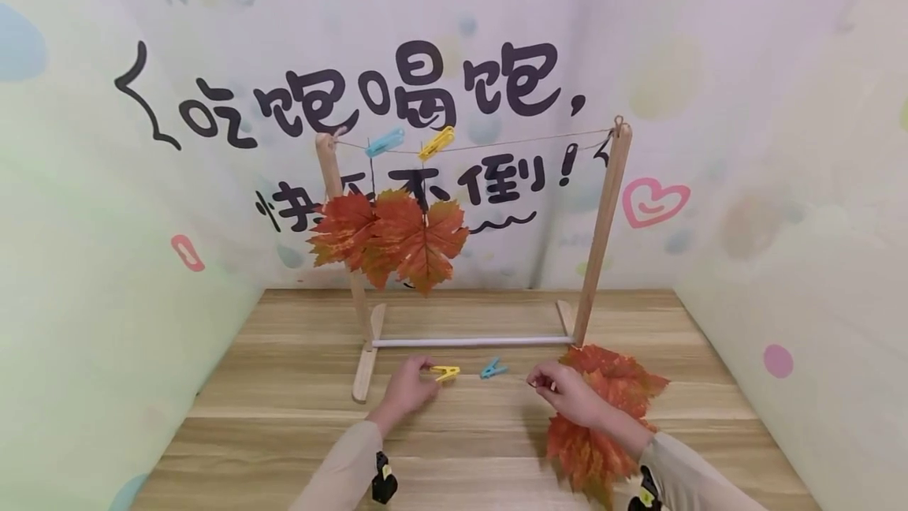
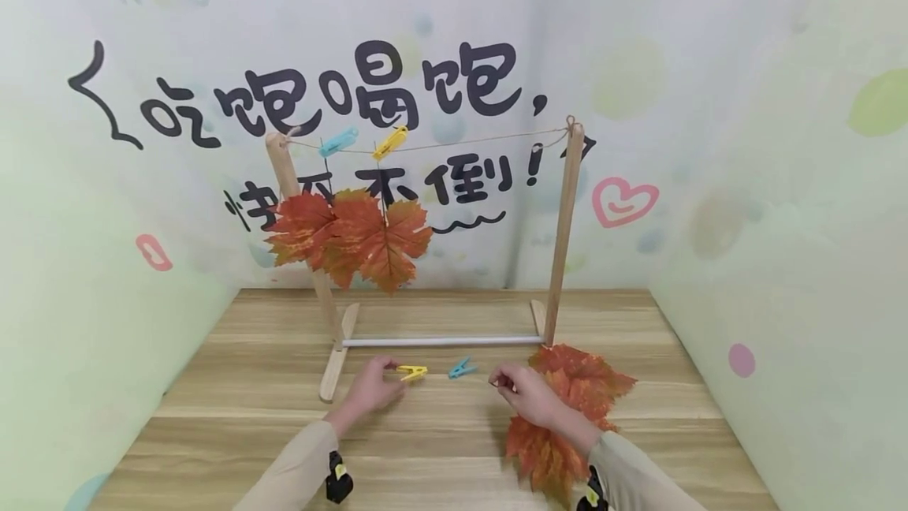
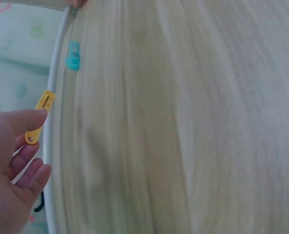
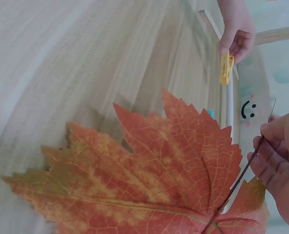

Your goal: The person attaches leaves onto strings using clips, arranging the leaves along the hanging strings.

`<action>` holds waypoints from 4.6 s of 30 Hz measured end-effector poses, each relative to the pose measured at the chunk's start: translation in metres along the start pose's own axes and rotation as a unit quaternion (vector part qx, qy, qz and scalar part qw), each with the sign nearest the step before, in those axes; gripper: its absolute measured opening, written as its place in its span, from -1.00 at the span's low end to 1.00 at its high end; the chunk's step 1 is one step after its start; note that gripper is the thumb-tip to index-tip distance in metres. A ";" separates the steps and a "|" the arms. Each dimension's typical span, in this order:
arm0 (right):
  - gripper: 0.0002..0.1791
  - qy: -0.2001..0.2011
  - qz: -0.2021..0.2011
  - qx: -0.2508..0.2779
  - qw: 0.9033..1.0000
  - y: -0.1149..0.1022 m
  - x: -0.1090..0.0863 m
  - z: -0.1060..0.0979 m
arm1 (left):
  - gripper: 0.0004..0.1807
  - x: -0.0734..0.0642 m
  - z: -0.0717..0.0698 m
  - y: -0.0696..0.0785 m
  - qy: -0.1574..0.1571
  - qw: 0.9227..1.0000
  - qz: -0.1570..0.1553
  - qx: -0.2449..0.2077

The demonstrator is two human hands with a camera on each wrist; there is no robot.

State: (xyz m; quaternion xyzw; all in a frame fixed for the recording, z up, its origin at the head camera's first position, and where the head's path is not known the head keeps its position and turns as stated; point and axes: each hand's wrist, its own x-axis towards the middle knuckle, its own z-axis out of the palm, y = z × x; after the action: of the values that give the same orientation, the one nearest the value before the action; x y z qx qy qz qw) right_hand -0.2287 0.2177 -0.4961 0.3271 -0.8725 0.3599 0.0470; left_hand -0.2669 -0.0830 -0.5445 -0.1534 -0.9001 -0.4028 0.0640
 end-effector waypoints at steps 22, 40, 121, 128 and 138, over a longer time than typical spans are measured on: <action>-0.85 -0.002 -0.009 -0.009 1.000 -0.009 0.038 -0.028 | -0.70 0.010 -0.065 0.007 0.033 0.999 0.023 -0.001; -0.84 -0.006 -0.017 -0.045 0.999 -0.036 0.074 -0.063 | -0.74 0.019 -0.089 0.026 0.010 1.000 0.012 -0.001; -0.78 0.270 0.092 0.213 0.935 -0.133 0.209 -0.154 | -0.64 0.024 -0.126 0.047 -0.020 1.000 -0.008 -0.004; -0.80 0.287 0.097 0.230 0.925 -0.131 0.212 -0.152 | -0.66 0.026 -0.129 0.053 -0.022 1.000 0.004 -0.016; -0.79 0.288 0.095 0.228 0.925 -0.129 0.215 -0.152 | -0.68 0.035 -0.139 0.084 0.000 0.997 0.054 -0.046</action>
State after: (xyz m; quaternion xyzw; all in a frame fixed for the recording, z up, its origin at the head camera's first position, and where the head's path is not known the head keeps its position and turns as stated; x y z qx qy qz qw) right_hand -0.3416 0.1346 -0.2387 0.1268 -0.7426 0.6308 0.1858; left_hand -0.2731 -0.1254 -0.3841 -0.2046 -0.8710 -0.4395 0.0789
